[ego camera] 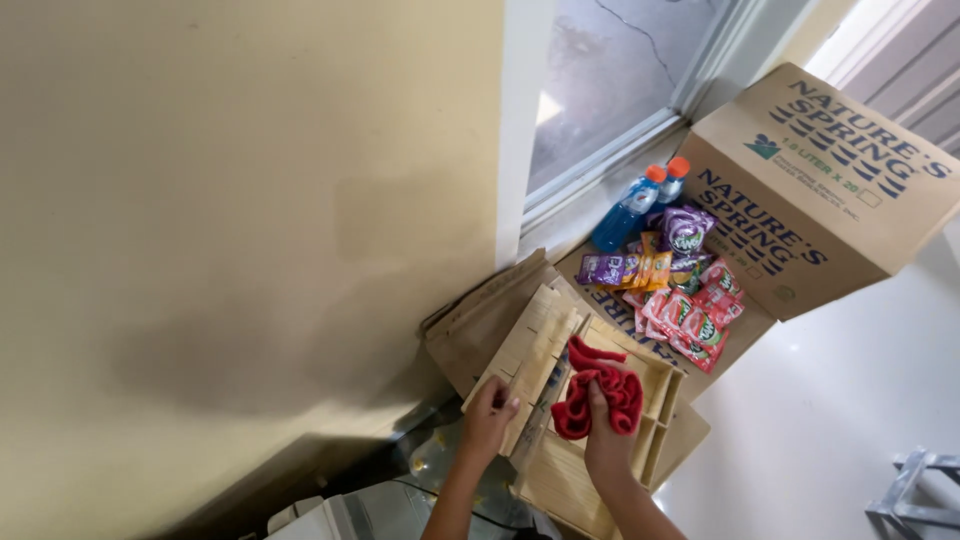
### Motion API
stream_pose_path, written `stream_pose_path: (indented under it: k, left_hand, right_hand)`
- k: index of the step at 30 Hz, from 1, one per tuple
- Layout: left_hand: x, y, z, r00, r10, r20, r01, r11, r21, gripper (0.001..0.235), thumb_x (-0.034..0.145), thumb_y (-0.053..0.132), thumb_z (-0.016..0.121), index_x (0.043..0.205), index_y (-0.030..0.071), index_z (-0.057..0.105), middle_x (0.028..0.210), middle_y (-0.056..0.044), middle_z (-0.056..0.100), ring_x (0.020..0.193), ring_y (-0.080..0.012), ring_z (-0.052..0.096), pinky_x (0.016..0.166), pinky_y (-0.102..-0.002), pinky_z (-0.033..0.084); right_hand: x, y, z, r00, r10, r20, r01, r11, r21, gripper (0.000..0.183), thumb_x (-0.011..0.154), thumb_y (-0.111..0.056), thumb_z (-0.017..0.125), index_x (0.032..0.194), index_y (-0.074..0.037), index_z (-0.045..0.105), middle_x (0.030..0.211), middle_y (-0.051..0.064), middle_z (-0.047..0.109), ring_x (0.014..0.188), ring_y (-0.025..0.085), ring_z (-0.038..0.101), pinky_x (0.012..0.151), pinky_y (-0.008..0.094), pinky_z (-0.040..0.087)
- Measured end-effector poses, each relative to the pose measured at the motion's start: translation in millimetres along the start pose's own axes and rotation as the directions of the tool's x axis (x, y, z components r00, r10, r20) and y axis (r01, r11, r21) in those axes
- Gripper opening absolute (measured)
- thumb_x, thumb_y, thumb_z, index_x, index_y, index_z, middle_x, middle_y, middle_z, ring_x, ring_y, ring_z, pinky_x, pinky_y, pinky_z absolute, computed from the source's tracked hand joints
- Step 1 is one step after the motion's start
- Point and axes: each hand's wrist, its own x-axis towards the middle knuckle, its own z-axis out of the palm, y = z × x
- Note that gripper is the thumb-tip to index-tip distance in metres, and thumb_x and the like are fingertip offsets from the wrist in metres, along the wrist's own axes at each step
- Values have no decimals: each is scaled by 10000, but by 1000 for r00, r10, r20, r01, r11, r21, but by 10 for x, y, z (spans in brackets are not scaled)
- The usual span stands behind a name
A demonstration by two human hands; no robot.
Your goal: Cleaning and reassembling a wooden display stand for snacks in a grocery store storage area.
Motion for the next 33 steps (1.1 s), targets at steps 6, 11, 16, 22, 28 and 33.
stream_pose_path:
  k: [6,11,16,22,28,33]
  left_hand:
    - [-676,1479,45,991,132,-33,-130,848,-513,501,920,-14,515,1409,70,446,1495,-133,505,1419,-261,453,1143,-388,331]
    - [-1126,2083,583,935,346,-83,-350,854,-384,593,933,-48,440,1514,54,379,1552,-163,470,1396,-266,495,1158,-353,377]
    - [-1501,2340,1043,885,459,75,-436,875,-210,730,801,-140,401,1508,33,446,1561,-104,511,1392,-272,538,1128,-334,414]
    - [-1741,2264,1624,805,592,-52,-581,765,-278,483,1058,-22,399,1539,-62,387,1587,-254,420,1484,-382,381,1217,-511,316]
    - [-1908,2253,1935,854,489,-178,-520,786,-335,494,1042,-77,416,1537,-74,400,1532,-258,483,1438,-349,453,1198,-497,353]
    - [-1713,908,2439,844,472,-254,-534,783,-319,626,891,-212,446,1486,-25,503,1357,-215,615,1288,-306,555,1090,-497,442]
  right_hand:
    - [-257,-516,7,989,-65,132,20,949,315,357,968,-56,568,1319,-54,506,1005,98,662,818,183,642,756,303,547]
    - [-510,-688,-265,942,-83,324,67,996,60,599,1000,-273,454,1541,-54,319,1404,106,500,1172,206,495,995,333,401]
    - [-237,-1007,-766,982,-73,175,68,997,32,523,1040,-368,455,1492,-111,395,1424,121,517,1256,246,517,1067,375,420]
    - [262,-722,-1443,982,-187,16,185,978,101,354,1034,-228,695,1351,-143,562,1127,80,648,1045,168,603,1070,384,462]
    - [66,-1433,-1695,870,-458,-181,482,868,119,374,1089,-186,706,1397,-178,496,1241,118,590,1163,197,595,1122,360,422]
    - [-199,-1002,-1773,948,-132,291,192,963,-191,1061,831,-306,926,1607,-209,210,1459,192,533,1342,351,548,1161,550,382]
